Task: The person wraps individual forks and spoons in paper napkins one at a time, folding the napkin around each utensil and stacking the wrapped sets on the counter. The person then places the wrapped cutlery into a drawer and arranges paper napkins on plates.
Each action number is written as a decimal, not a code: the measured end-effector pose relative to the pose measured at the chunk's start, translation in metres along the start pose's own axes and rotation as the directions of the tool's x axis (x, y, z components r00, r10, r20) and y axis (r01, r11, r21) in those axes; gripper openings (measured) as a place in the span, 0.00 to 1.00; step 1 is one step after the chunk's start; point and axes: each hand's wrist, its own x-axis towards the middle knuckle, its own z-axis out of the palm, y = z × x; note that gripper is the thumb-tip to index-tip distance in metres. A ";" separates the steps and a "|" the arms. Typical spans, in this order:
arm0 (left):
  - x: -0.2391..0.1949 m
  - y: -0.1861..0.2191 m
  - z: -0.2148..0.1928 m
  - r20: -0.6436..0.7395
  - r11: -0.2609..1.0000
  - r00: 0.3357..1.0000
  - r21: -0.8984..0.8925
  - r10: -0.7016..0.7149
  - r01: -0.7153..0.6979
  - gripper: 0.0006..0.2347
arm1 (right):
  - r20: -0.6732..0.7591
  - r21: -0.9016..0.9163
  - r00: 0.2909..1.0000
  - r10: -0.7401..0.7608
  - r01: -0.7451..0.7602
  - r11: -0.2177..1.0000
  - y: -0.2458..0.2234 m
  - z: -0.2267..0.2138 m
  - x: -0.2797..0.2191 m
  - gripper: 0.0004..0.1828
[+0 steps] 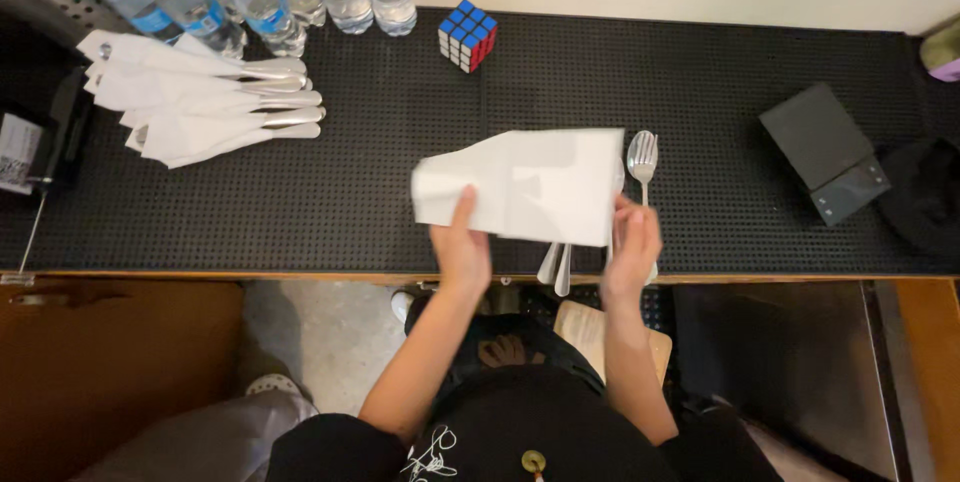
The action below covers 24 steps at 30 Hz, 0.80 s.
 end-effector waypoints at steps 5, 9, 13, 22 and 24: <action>0.008 0.026 -0.026 0.132 0.978 0.983 0.148 0.127 -0.146 0.22 | 0.164 -0.975 0.922 -0.351 0.205 0.084 0.020 -0.046 0.046 0.10; 0.005 0.033 -0.036 0.154 0.985 0.987 0.161 0.037 -0.062 0.23 | 0.141 -0.969 0.942 -0.306 0.195 0.155 0.046 -0.056 0.056 0.10; 0.007 0.035 -0.030 0.103 0.969 0.994 0.237 0.043 -0.067 0.22 | 0.038 -0.966 0.969 -0.243 0.098 0.238 0.047 -0.067 0.067 0.10; 0.010 0.035 -0.018 0.185 0.801 0.982 0.583 0.032 -0.136 0.20 | 0.325 -0.222 0.944 0.055 0.020 0.975 -0.031 -0.015 0.021 0.07; 0.006 0.028 -0.014 0.178 0.767 0.984 0.632 -0.005 -0.111 0.20 | 0.496 -0.148 0.857 0.140 -0.076 0.986 -0.043 0.020 -0.011 0.06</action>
